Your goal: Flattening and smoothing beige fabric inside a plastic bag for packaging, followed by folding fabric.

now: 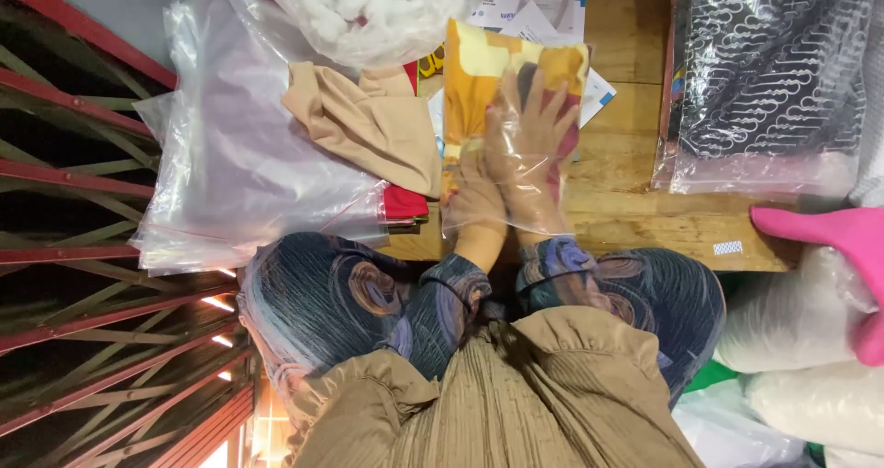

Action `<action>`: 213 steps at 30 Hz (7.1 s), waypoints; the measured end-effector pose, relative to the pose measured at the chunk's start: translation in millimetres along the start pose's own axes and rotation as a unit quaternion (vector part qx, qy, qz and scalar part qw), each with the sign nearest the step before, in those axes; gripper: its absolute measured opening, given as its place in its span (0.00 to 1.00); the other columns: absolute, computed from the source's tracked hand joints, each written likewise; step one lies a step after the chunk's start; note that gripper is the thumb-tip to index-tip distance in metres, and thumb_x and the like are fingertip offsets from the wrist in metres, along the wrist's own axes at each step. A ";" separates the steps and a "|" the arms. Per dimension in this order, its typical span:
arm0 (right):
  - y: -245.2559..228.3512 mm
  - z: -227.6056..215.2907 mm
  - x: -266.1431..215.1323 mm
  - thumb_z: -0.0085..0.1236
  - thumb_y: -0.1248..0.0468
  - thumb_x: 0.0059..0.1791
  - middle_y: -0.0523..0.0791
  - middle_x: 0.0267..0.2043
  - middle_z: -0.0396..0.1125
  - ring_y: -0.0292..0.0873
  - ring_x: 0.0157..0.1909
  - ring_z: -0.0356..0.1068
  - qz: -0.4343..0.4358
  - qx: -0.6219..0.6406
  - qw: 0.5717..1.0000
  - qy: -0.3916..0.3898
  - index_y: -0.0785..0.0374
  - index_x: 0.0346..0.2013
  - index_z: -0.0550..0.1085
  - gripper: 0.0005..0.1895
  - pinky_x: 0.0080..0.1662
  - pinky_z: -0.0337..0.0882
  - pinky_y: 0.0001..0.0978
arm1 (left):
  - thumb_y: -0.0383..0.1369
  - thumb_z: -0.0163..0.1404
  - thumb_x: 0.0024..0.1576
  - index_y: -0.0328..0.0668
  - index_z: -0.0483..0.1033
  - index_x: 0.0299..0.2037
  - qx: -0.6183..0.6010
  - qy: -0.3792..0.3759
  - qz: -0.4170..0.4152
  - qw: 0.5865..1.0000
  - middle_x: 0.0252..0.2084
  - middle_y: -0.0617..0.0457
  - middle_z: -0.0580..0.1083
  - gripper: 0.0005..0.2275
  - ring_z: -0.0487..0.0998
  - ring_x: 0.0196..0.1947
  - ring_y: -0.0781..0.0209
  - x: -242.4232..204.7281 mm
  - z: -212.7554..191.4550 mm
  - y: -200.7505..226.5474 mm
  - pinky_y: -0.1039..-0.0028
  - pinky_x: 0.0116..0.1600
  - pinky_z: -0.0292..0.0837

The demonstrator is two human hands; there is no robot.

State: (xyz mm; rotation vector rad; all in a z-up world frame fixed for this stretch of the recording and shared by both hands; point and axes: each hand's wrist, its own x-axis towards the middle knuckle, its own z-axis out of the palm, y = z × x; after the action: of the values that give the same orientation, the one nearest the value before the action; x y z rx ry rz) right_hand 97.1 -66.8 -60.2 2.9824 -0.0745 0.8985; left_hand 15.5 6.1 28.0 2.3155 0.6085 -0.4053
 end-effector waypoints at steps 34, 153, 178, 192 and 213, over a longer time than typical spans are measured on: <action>-4.7 0.9 12.4 0.49 0.42 0.54 0.58 0.77 0.34 0.76 0.74 0.34 0.063 0.159 0.947 -0.271 0.52 0.75 0.54 0.39 0.68 0.46 0.73 | 0.46 0.22 0.67 0.52 0.39 0.76 -0.447 -0.072 0.174 0.874 0.73 0.46 0.61 0.27 0.71 0.26 0.71 38.9 56.9 -33.2 0.84 0.26 0.69; 129.9 -44.9 2.4 0.53 0.43 0.54 0.48 0.40 0.75 0.55 0.50 0.74 0.144 0.243 0.875 -0.393 0.49 0.46 0.79 0.18 0.48 0.72 0.51 | 0.20 0.46 0.53 0.42 0.61 0.67 -0.359 -0.117 0.149 0.914 0.61 0.37 0.72 0.28 0.69 0.65 0.46 116.5 17.3 -62.2 0.53 0.70 0.59; 53.5 -38.7 -10.3 0.42 0.44 0.57 0.54 0.77 0.45 0.67 0.75 0.43 -0.076 0.208 0.944 -0.246 0.50 0.75 0.57 0.33 0.69 0.49 0.67 | 0.58 0.44 0.60 0.50 0.51 0.76 0.273 0.041 0.343 0.898 0.79 0.45 0.41 0.37 0.35 0.77 0.30 102.2 -8.6 -58.5 0.35 0.71 0.44; 96.1 -59.2 30.2 0.61 0.51 0.53 0.45 0.59 0.70 0.51 0.63 0.67 -0.036 0.153 0.973 -0.169 0.48 0.54 0.79 0.17 0.62 0.66 0.44 | 0.49 0.52 0.58 0.39 0.70 0.62 0.162 0.172 0.370 0.898 0.60 0.39 0.67 0.27 0.60 0.69 0.33 85.5 -22.9 -15.9 0.38 0.66 0.54; 44.6 -14.8 63.4 0.40 0.47 0.56 0.53 0.79 0.36 0.69 0.77 0.29 -0.033 0.257 0.890 -0.375 0.49 0.75 0.53 0.33 0.68 0.37 0.71 | 0.58 0.38 0.61 0.56 0.45 0.76 0.205 -0.013 0.235 0.950 0.79 0.46 0.40 0.35 0.30 0.76 0.34 161.9 -15.0 -6.2 0.39 0.72 0.30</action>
State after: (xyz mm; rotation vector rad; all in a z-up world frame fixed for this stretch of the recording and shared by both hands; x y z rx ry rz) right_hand 139.3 -113.2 -12.3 3.5837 0.2963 -0.3571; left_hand 150.0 70.8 -36.6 2.7387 -0.0669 -0.3544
